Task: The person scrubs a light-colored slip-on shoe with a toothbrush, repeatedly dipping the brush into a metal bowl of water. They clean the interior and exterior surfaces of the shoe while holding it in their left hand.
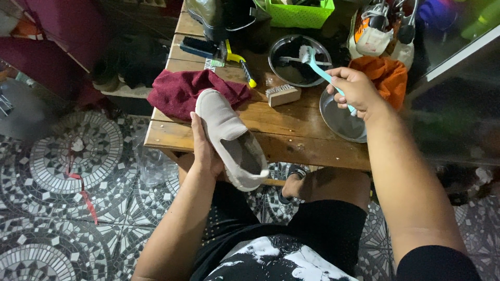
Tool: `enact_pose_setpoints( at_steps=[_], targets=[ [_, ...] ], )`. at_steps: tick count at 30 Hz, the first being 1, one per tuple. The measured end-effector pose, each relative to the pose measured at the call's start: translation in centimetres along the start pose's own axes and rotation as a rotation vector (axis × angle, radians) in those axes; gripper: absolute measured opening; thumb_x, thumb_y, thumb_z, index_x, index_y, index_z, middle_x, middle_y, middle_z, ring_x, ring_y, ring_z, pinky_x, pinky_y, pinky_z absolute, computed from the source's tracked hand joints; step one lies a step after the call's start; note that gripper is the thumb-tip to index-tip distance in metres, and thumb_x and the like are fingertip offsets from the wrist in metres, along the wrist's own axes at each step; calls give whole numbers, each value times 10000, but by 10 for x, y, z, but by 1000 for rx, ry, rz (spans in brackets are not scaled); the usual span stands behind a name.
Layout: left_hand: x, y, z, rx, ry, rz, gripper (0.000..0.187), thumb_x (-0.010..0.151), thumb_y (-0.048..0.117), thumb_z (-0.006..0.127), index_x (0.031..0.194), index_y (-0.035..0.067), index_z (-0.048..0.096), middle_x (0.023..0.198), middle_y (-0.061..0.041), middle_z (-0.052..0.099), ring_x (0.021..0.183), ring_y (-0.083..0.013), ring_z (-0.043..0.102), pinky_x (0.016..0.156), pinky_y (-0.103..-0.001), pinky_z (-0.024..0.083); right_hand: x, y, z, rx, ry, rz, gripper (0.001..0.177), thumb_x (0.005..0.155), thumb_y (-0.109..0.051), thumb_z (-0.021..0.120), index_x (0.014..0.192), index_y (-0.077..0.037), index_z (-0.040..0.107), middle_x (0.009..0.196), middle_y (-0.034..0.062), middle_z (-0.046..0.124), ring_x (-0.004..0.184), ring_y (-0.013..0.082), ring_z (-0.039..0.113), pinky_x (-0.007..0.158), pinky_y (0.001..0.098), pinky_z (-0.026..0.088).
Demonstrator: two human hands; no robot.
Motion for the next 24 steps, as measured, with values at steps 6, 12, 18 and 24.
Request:
enact_pose_setpoints(
  at_steps=[6, 12, 18, 24],
  targets=[
    [-19, 9, 10, -94, 10, 9, 995, 944, 860, 615, 1552, 78, 706, 1516, -261, 748, 1350, -436, 756, 1229, -655, 553, -7, -2, 10, 184, -50, 9, 310, 1224, -175, 527, 1521, -108, 588, 953, 12, 617, 542, -17, 435, 437, 174, 365],
    [21, 7, -1, -258, -168, -79, 864, 882, 898, 653, 1335, 175, 789, 1197, -154, 844, 1066, -375, 792, 1063, -599, 619, -60, -29, 34, 631, -323, 43, 224, 1225, -233, 524, 1421, -251, 631, 948, 6, 458, 549, 15, 271, 457, 159, 257],
    [32, 14, 12, -223, -136, -30, 904, 883, 867, 633, 1457, 179, 753, 1340, -164, 817, 1229, -370, 765, 1155, -612, 588, -152, -34, 80, -2, -312, 149, 360, 1081, -129, 659, 1411, -73, 793, 969, 103, 716, 727, 119, 596, 448, 193, 286],
    [31, 6, 18, -112, -74, -9, 1105, 862, 915, 685, 1580, 76, 690, 1591, -257, 693, 1434, -475, 695, 1288, -695, 504, -185, -85, 137, -489, -424, -151, 327, 1053, -114, 684, 1303, -49, 884, 915, 157, 833, 877, 212, 636, 829, 425, 583]
  ],
)
Point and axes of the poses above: each hand's wrist, its own x-axis towards the middle knuckle, its own z-axis out of the palm, y = z × x, the point moved 9 cm from there along x, towards the middle knuckle
